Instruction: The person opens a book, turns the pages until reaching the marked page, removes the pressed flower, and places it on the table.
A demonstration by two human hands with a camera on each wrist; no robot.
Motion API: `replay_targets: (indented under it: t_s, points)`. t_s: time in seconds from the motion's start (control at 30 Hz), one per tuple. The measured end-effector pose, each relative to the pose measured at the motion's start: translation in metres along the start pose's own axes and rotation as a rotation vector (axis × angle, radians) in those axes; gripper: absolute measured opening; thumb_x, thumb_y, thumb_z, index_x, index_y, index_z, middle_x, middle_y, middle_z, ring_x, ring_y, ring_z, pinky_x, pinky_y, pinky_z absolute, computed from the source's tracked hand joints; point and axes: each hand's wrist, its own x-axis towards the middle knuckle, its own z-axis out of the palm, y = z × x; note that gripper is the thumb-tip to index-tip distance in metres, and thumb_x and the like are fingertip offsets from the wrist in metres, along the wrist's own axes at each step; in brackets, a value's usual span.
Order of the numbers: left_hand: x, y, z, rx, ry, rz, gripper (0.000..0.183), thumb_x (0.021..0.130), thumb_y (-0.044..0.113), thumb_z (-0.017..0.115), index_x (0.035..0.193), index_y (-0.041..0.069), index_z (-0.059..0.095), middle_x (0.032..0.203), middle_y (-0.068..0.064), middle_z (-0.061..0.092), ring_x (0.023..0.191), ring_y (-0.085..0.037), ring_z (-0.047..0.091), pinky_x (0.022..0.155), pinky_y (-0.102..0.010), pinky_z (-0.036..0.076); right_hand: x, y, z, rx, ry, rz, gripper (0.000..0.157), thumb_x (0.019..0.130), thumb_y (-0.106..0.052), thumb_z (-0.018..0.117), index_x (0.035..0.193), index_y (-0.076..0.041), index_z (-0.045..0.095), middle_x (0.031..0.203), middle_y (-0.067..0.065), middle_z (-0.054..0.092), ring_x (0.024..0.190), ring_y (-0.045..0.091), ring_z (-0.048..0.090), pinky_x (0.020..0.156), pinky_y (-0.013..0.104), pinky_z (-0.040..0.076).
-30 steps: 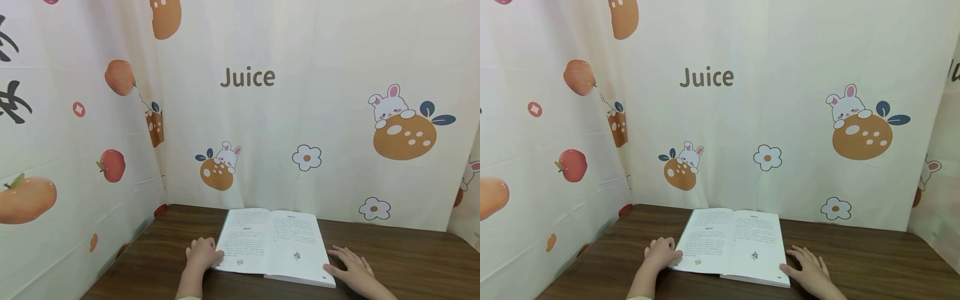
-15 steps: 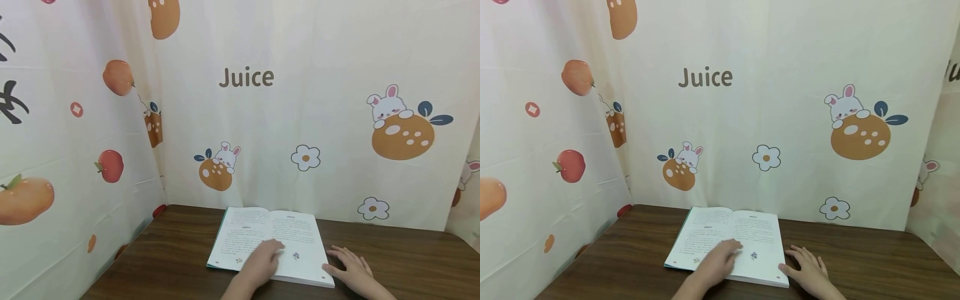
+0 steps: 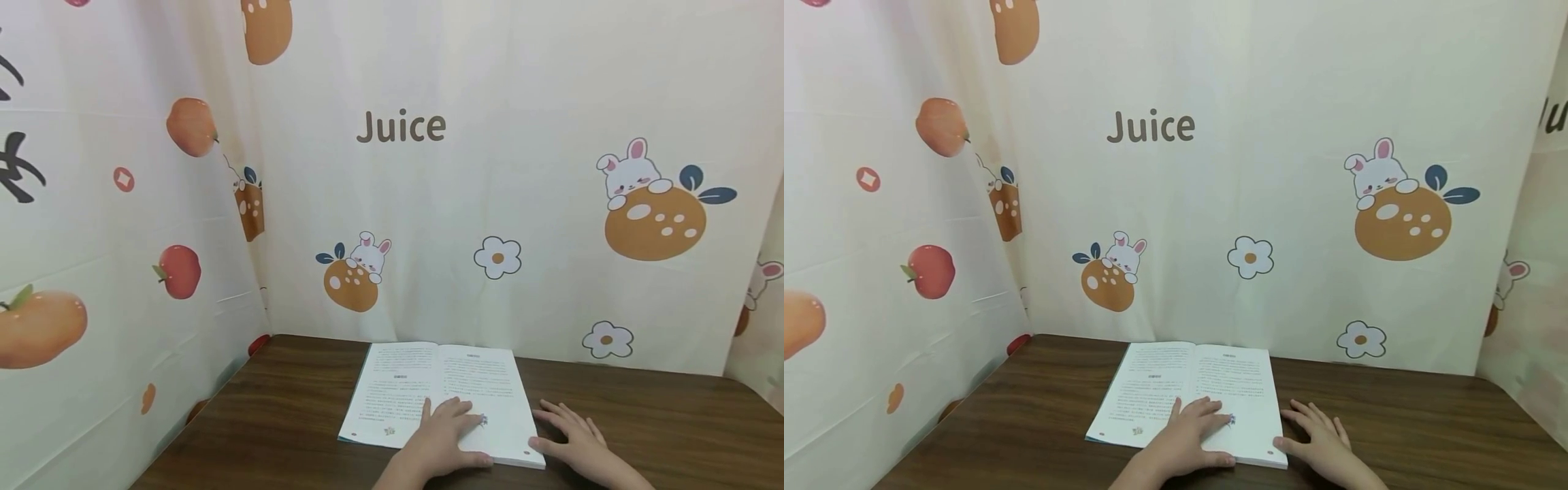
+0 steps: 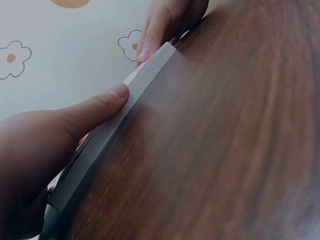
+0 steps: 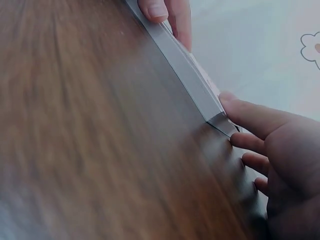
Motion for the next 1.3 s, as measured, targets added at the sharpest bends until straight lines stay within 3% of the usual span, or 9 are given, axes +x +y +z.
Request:
replay_targets:
  t_s: [0.33,0.57,0.63,0.83,1.03,1.17,1.3]
  points:
    - [0.000,-0.002,0.002,-0.010,0.009,0.004,0.064,0.074,0.072,0.050,0.125,0.034,0.056,0.137,0.011,0.045,0.132,-0.015,0.031,0.102,-0.062,0.020,0.002,-0.009,0.005,-0.089,0.055,0.074,0.062,0.081,-0.053,0.060,0.119,-0.003,0.058,0.135,0.027,0.040,0.126,0.052,0.022,0.092,0.073,0.004]
    - [-0.001,-0.003,0.004,-0.101,0.087,0.007,0.045,0.080,0.061,0.056,0.114,0.032,0.064,0.130,0.010,0.052,0.129,-0.014,0.037,0.101,-0.062,0.020,0.001,-0.015,0.001,-0.033,0.028,0.120,0.060,0.097,-0.047,0.034,0.127,0.002,0.052,0.140,0.025,0.035,0.130,0.051,0.017,0.095,0.070,0.002]
    - [-0.001,-0.003,0.005,-0.137,0.120,-0.008,0.036,0.082,0.056,0.058,0.109,0.032,0.066,0.127,0.012,0.054,0.127,-0.013,0.039,0.102,-0.062,0.020,0.002,-0.014,0.001,-0.032,0.024,0.121,0.059,0.097,-0.047,0.034,0.127,0.001,0.052,0.140,0.025,0.035,0.130,0.051,0.016,0.095,0.070,0.002]
    - [0.001,0.002,0.002,-0.278,0.275,-0.090,0.016,0.083,0.036,0.063,0.094,0.026,0.070,0.102,0.016,0.064,0.109,-0.008,0.054,0.101,-0.057,0.028,0.003,-0.008,0.005,-0.069,0.041,0.088,0.058,0.086,-0.051,0.056,0.120,-0.005,0.058,0.137,0.027,0.038,0.127,0.054,0.019,0.091,0.073,0.004]
    - [0.004,-0.001,-0.004,-0.566,0.418,-0.201,0.025,0.082,0.022,0.065,0.107,0.015,0.067,0.090,0.010,0.066,0.098,-0.014,0.060,0.088,-0.044,0.045,0.003,-0.006,0.005,-0.063,0.040,0.089,0.060,0.083,-0.052,0.059,0.120,-0.004,0.058,0.137,0.028,0.037,0.126,0.054,0.019,0.091,0.074,0.003]
    - [0.005,-0.012,-0.011,-0.796,0.570,-0.265,0.034,0.079,0.015,0.068,0.111,0.005,0.063,0.084,0.003,0.065,0.080,-0.013,0.060,0.075,-0.032,0.050,0.004,-0.007,0.004,-0.063,0.038,0.096,0.061,0.083,-0.053,0.059,0.119,-0.004,0.058,0.137,0.028,0.037,0.126,0.054,0.019,0.091,0.073,0.003]
    - [0.001,-0.033,-0.021,-0.905,0.696,-0.309,0.033,0.080,0.017,0.071,0.106,-0.001,0.061,0.082,-0.004,0.063,0.069,-0.011,0.056,0.062,-0.022,0.048,0.004,-0.008,0.003,-0.060,0.033,0.105,0.061,0.083,-0.053,0.059,0.119,-0.004,0.058,0.137,0.029,0.037,0.126,0.054,0.019,0.091,0.073,0.004]
